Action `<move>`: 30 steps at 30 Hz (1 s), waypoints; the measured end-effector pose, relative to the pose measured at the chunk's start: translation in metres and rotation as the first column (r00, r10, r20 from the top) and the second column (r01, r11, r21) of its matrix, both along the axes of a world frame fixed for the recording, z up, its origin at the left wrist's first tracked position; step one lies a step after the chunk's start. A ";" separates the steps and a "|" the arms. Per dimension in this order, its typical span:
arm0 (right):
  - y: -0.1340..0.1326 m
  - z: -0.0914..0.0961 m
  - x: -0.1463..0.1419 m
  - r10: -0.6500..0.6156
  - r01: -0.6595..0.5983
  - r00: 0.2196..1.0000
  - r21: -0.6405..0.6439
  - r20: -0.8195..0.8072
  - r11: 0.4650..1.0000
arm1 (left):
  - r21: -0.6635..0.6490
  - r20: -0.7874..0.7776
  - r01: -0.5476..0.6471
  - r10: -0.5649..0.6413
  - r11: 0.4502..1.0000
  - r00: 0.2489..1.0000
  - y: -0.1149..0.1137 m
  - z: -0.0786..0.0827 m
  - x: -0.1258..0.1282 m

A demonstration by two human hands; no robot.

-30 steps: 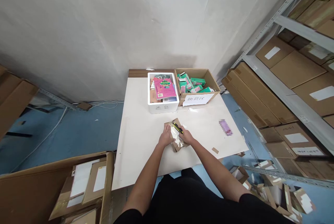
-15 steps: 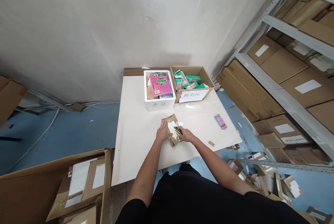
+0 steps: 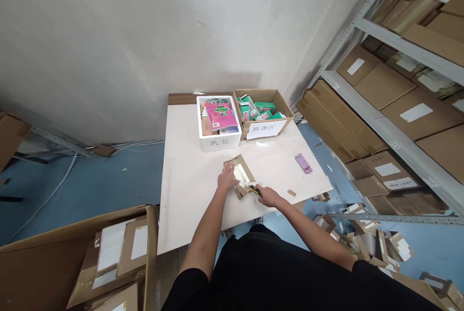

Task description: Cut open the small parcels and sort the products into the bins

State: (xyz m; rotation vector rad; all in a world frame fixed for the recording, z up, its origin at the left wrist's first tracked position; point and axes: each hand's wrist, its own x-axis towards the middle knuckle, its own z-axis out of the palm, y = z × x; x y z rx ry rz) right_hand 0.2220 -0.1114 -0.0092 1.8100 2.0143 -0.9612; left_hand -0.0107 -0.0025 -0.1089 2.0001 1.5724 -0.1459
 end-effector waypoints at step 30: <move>0.054 -0.073 0.002 -0.612 0.693 0.701 0.151 -0.366 0.705 | 0.099 -0.203 0.081 -0.059 0.992 0.977 -0.069 0.015 0.030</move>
